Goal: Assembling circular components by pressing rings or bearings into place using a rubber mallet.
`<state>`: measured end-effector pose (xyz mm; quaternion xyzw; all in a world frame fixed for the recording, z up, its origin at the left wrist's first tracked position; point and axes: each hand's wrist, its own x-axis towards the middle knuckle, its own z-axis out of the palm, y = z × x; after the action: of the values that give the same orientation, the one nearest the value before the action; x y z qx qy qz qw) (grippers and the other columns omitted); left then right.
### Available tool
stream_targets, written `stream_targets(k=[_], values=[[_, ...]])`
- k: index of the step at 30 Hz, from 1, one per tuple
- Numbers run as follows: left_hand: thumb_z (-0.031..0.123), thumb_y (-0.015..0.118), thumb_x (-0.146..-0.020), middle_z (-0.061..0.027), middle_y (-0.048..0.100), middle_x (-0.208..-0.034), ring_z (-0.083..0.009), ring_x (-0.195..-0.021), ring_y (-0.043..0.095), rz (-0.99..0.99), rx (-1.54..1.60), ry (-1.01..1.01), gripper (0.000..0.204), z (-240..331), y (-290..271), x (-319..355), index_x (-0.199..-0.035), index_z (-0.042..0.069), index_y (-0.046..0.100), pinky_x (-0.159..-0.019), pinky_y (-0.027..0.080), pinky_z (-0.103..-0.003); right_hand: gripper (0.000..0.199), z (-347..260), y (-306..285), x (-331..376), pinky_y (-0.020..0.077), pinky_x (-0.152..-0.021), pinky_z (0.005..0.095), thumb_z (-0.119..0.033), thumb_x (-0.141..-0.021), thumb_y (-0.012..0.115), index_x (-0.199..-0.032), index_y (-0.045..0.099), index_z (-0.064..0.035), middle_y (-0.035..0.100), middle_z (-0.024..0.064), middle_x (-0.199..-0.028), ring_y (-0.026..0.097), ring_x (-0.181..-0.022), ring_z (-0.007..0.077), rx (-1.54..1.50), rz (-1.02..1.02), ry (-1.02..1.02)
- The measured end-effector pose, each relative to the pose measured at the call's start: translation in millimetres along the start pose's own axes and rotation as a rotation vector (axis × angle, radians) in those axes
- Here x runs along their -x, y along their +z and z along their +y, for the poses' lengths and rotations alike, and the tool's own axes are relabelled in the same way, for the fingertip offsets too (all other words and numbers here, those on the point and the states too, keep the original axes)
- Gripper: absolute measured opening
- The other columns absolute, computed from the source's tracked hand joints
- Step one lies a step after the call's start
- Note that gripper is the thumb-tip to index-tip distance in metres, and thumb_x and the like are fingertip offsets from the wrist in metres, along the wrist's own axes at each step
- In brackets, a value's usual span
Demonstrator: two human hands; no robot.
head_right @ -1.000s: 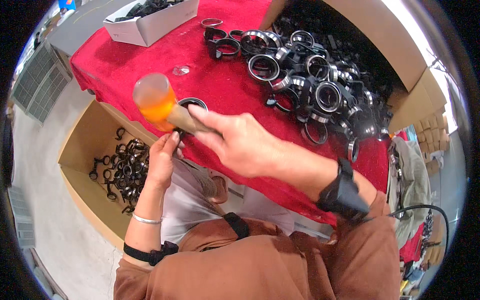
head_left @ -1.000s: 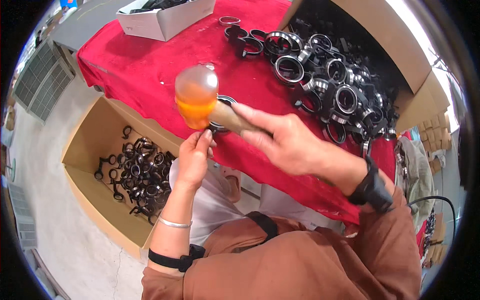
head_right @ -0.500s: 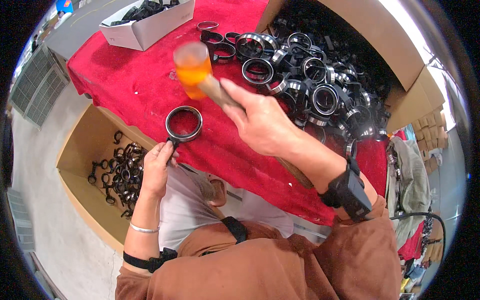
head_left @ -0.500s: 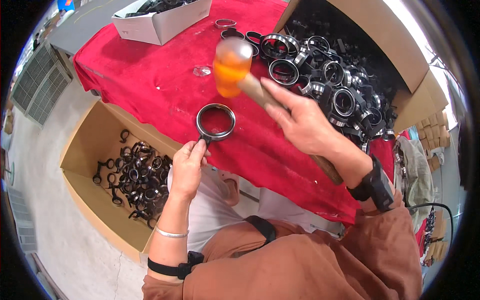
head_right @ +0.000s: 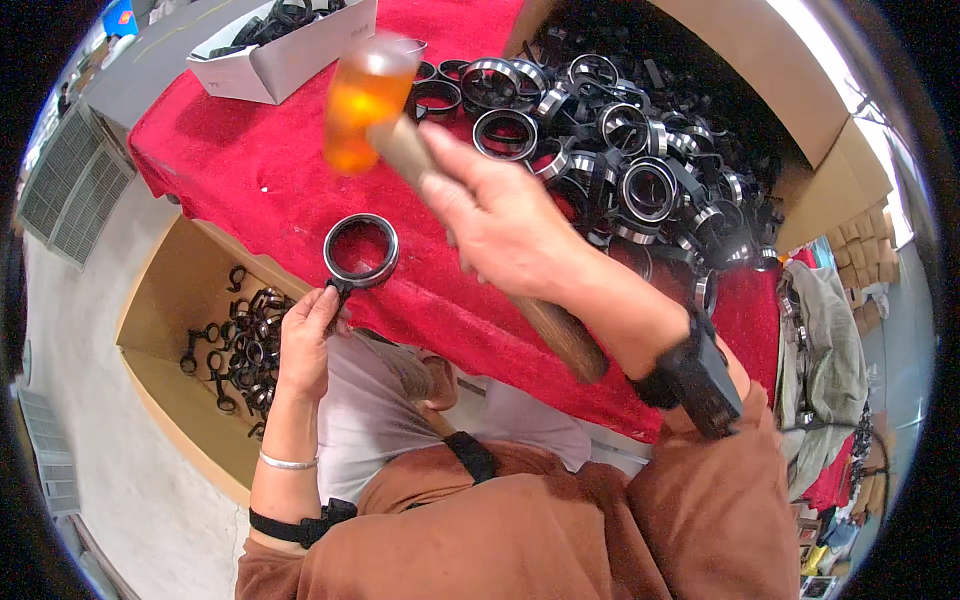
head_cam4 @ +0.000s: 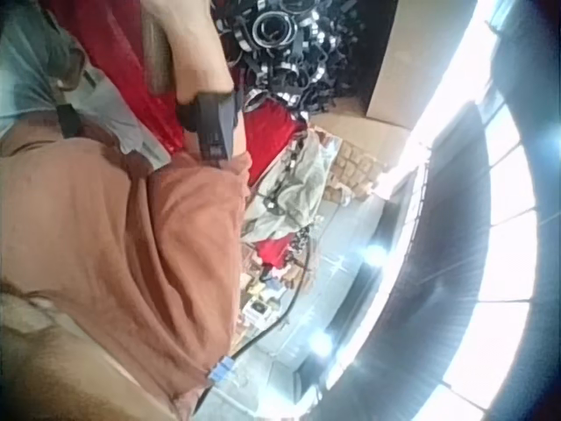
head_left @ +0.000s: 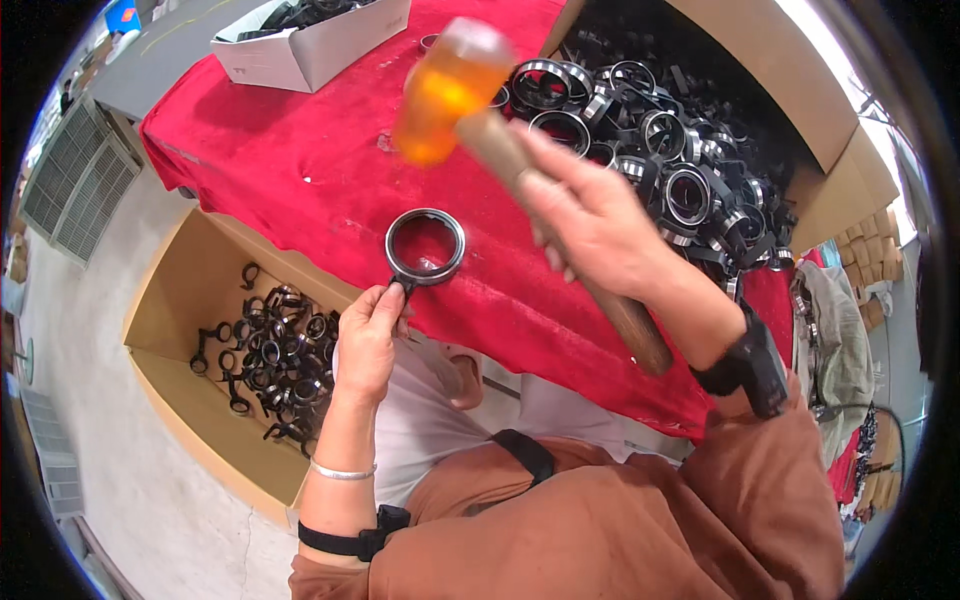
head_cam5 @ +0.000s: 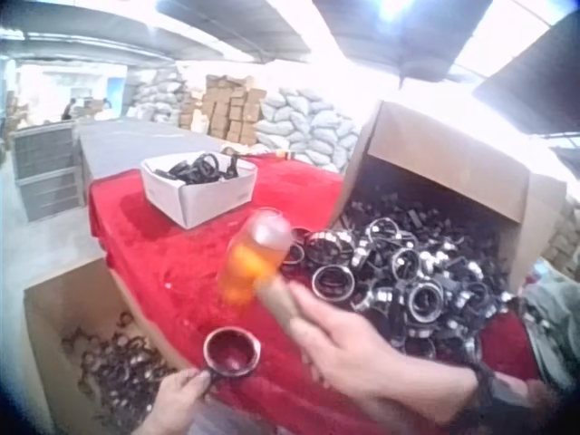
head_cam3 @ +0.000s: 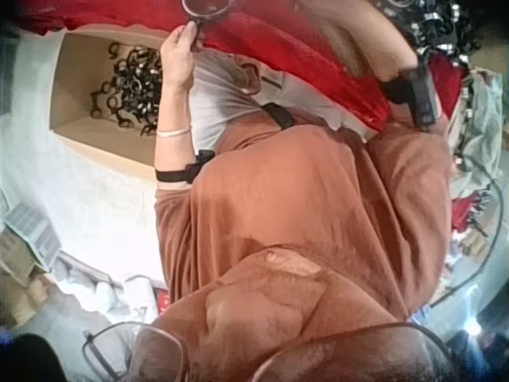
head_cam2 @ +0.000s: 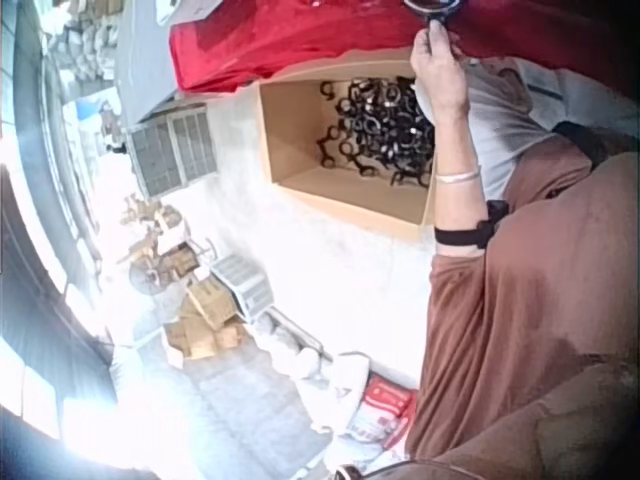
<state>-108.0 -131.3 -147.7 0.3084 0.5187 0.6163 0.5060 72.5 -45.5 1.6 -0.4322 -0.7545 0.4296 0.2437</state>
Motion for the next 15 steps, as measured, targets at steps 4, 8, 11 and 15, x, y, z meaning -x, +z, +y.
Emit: stream_targets(k=[4, 8, 11, 15], values=[[0.021, 0.054, -0.09, -0.001, 0.055, -0.068, -0.0065, -0.06, 0.046, -0.031, 0.063, 0.0, 0.021, -3.8, -3.6, 0.3, -0.078, 0.004, 0.057, -0.057, 0.037, -0.021, 0.048, 4.1, 6.5, 36.7, 0.0436, -0.043, 0.022, -0.021, -0.094, 0.041, -0.14, 0.028, -0.0136, 0.05, 0.0022, -0.067, 0.049, -0.05, 0.0078, -0.214, 0.2, -0.034], [0.023, 0.053, -0.09, -0.0007, 0.054, -0.068, -0.0065, -0.06, 0.045, -0.014, -0.007, 0.025, 0.025, -3.8, 3.5, -2.6, -0.075, 0.004, 0.056, -0.057, 0.037, -0.021, 0.052, 48.0, 21.5, 51.4, 0.042, -0.042, 0.0216, -0.018, -0.094, 0.042, -0.142, 0.023, -0.0157, 0.049, 0.0008, -0.064, 0.046, -0.047, 0.0068, -0.244, 0.081, 0.287], [0.025, 0.052, -0.091, 0.0, 0.053, -0.066, -0.0063, -0.059, 0.044, -0.01, -0.049, 0.036, 0.028, -1.5, 4.8, -2.2, -0.071, 0.005, 0.055, -0.057, 0.036, -0.022, 0.051, 26.2, 10.0, 52.9, 0.0424, -0.043, 0.021, -0.015, -0.094, 0.041, -0.142, 0.023, -0.0155, 0.05, 0.0009, -0.067, 0.047, -0.048, 0.0067, -0.289, 0.037, 0.336], [0.024, 0.052, -0.091, 0.0002, 0.051, -0.064, -0.007, -0.058, 0.044, 0.023, -0.035, 0.021, 0.028, -7.6, -3.0, 2.3, -0.071, 0.005, 0.055, -0.056, 0.035, -0.022, 0.049, 0.5, 14.7, 69.0, 0.0415, -0.046, 0.0194, -0.009, -0.094, 0.038, -0.141, 0.024, -0.007, 0.051, 0.0012, -0.071, 0.045, -0.051, 0.0051, -0.264, 0.292, -0.23]])
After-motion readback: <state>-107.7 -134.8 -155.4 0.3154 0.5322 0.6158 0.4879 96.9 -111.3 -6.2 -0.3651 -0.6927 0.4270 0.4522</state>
